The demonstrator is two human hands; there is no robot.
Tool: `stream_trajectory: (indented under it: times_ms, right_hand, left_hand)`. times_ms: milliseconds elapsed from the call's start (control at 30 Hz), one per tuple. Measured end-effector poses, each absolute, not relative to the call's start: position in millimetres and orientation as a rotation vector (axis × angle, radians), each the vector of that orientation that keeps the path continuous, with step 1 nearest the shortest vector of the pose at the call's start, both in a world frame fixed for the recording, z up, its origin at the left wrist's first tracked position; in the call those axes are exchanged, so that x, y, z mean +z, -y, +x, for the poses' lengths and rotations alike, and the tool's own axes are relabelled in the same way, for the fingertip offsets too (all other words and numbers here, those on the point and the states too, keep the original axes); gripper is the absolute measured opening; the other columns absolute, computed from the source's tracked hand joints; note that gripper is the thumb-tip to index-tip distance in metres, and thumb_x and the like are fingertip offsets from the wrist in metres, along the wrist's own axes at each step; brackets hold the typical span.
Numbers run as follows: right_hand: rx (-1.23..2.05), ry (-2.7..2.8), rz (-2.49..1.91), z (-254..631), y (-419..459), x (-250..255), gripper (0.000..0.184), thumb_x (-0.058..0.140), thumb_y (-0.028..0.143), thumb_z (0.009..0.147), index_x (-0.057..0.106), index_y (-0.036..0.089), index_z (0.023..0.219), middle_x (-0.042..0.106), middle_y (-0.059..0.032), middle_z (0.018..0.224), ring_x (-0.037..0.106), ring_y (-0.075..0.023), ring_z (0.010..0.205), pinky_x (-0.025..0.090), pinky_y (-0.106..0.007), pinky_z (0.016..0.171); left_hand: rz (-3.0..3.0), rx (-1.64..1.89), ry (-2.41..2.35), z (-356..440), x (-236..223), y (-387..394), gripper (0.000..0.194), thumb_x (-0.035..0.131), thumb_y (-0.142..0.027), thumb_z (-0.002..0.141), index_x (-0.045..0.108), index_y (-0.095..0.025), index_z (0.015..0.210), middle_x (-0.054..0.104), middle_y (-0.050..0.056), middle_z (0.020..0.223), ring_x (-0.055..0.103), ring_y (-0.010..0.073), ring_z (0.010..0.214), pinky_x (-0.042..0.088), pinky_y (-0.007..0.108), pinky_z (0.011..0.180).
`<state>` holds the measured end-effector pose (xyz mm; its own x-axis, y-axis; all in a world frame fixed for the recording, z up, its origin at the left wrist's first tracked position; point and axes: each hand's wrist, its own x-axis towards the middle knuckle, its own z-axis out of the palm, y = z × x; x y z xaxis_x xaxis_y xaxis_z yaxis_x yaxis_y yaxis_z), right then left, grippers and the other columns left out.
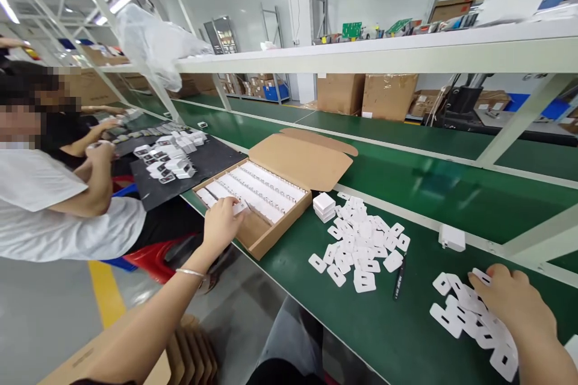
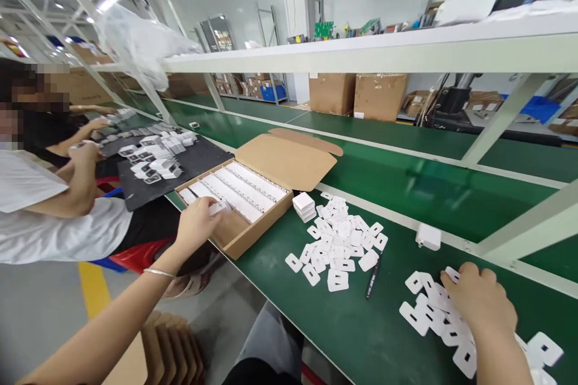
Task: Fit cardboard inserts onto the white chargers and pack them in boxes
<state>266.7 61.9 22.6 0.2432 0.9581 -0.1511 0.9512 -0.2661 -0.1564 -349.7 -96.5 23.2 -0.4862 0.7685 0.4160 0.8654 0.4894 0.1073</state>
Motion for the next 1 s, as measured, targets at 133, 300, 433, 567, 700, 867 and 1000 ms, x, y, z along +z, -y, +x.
stream_trajectory:
  times_ms: [133, 300, 433, 567, 700, 867, 1000]
  right_hand:
    - [0.334, 1.799, -2.470, 263, -63, 22, 0.060, 0.038, 0.053, 0.095, 0.065, 0.015, 0.133, 0.055, -0.0368, 0.133, 0.059, -0.0536, 0.124, 0.050, -0.062, 0.083]
    - [0.274, 1.780, -2.471, 257, -59, 26, 0.055, 0.039, 0.048, 0.098, 0.066, 0.015, 0.133, 0.056, -0.0367, 0.132, 0.060, -0.0515, 0.125, 0.049, -0.061, 0.083]
    - [0.258, 1.850, -2.480, 252, -54, 31, 0.056, 0.040, 0.049, 0.099, 0.064, 0.011, 0.131, 0.057, -0.0338, 0.131, 0.061, -0.0505, 0.123, 0.053, -0.059, 0.086]
    - [0.265, 1.853, -2.545, 248, -51, 33, 0.055, 0.038, 0.049, 0.099, 0.061, 0.010, 0.132, 0.056, -0.0282, 0.134, 0.061, -0.0481, 0.122, 0.056, -0.057, 0.087]
    - [0.240, 1.873, -2.540, 249, -50, 31, 0.054, 0.037, 0.049, 0.100, 0.061, 0.011, 0.129, 0.057, -0.0265, 0.132, 0.062, -0.0461, 0.120, 0.057, -0.055, 0.087]
    - [0.154, 1.884, -2.493, 254, -50, 24, 0.049, 0.042, 0.046, 0.098, 0.064, 0.010, 0.124, 0.060, -0.0260, 0.124, 0.066, -0.0431, 0.109, 0.058, -0.053, 0.078]
    - [0.116, 1.934, -2.475, 257, -51, 19, 0.048, 0.042, 0.044, 0.099, 0.062, 0.010, 0.126, 0.060, -0.0250, 0.123, 0.065, -0.0413, 0.110, 0.057, -0.049, 0.076]
  left_hand:
    - [-1.394, -0.138, 2.543, -361, 24, 86, 0.036, 0.057, -0.036, 0.091, 0.063, -0.016, 0.120, 0.068, 0.019, 0.119, 0.062, 0.0391, 0.115, 0.049, 0.047, 0.095]
    - [-1.340, 0.028, 2.520, -366, 30, 75, 0.042, 0.062, -0.044, 0.090, 0.063, -0.015, 0.120, 0.062, 0.024, 0.122, 0.056, 0.0433, 0.117, 0.048, 0.048, 0.094]
    - [-1.365, -0.131, 2.408, -350, 37, 79, 0.053, 0.059, -0.049, 0.092, 0.060, -0.007, 0.124, 0.060, 0.029, 0.121, 0.055, 0.0464, 0.116, 0.048, 0.054, 0.095]
    - [-1.675, -0.710, 1.935, -291, 29, 85, 0.049, 0.058, -0.049, 0.097, 0.060, -0.013, 0.130, 0.061, 0.023, 0.127, 0.056, 0.0408, 0.122, 0.044, 0.055, 0.106]
    - [-2.435, -0.699, 1.252, -207, 3, 80, 0.047, 0.059, -0.052, 0.099, 0.062, -0.026, 0.138, 0.068, 0.014, 0.134, 0.061, 0.0334, 0.128, 0.041, 0.050, 0.115]
    - [-2.961, -0.555, 0.965, -133, -19, 52, 0.084, 0.063, -0.070, 0.092, 0.043, -0.024, 0.160, 0.052, 0.015, 0.161, 0.045, 0.0362, 0.152, 0.024, 0.054, 0.130]
    - [-3.050, -0.648, 0.968, -114, -24, 32, 0.083, 0.070, -0.062, 0.090, 0.044, -0.026, 0.160, 0.050, 0.017, 0.162, 0.044, 0.0374, 0.153, 0.026, 0.058, 0.130]
